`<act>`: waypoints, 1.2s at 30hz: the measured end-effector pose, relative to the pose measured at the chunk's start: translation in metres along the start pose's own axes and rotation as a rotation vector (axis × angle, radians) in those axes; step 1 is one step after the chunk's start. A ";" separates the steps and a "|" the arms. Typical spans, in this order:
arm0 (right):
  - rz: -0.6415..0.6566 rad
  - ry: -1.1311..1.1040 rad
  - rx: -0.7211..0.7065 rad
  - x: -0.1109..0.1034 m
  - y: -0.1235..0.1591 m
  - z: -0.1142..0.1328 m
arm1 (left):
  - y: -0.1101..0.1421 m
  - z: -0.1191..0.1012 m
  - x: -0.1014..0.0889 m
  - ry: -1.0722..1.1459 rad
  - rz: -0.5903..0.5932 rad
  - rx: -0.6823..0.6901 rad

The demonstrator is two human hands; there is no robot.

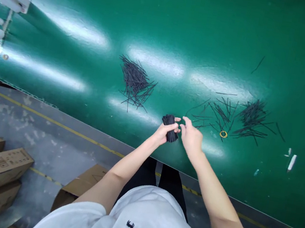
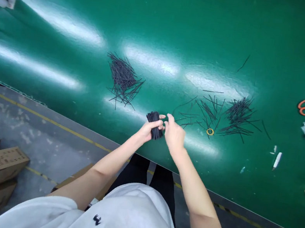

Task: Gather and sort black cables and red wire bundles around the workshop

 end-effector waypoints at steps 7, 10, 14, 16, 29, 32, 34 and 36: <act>0.164 0.114 -0.486 0.025 0.043 0.020 | 0.026 0.021 -0.024 0.107 -0.149 -0.032; 0.260 -0.058 -0.528 0.020 0.046 -0.003 | 0.030 0.020 -0.032 0.159 -0.143 -0.109; 0.228 0.104 -0.103 -0.005 0.028 -0.056 | 0.030 0.014 -0.044 0.126 -0.116 -0.047; 0.237 0.235 -0.001 -0.015 0.013 -0.072 | 0.029 0.013 -0.051 0.080 -0.093 -0.021; 0.307 0.193 -0.096 0.015 -0.070 -0.027 | 0.049 0.022 -0.045 0.185 -0.131 -0.086; 0.280 0.128 -0.149 0.005 -0.059 -0.033 | 0.048 0.021 -0.035 0.120 -0.116 -0.087; 0.277 -0.029 -0.079 0.004 -0.050 -0.036 | 0.046 0.021 -0.026 0.091 -0.112 -0.066; 0.302 -0.141 -0.026 0.005 -0.040 -0.035 | 0.043 0.023 -0.018 0.098 -0.143 -0.005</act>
Point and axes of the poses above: each hand's wrist, its own y-axis away from the middle knuckle, its own x-axis out of the palm, z = x × y, the point moved 1 cm from there along -y, towards the middle knuckle, and after that the axes turned 4 degrees about -z, right-handed, at the moved point
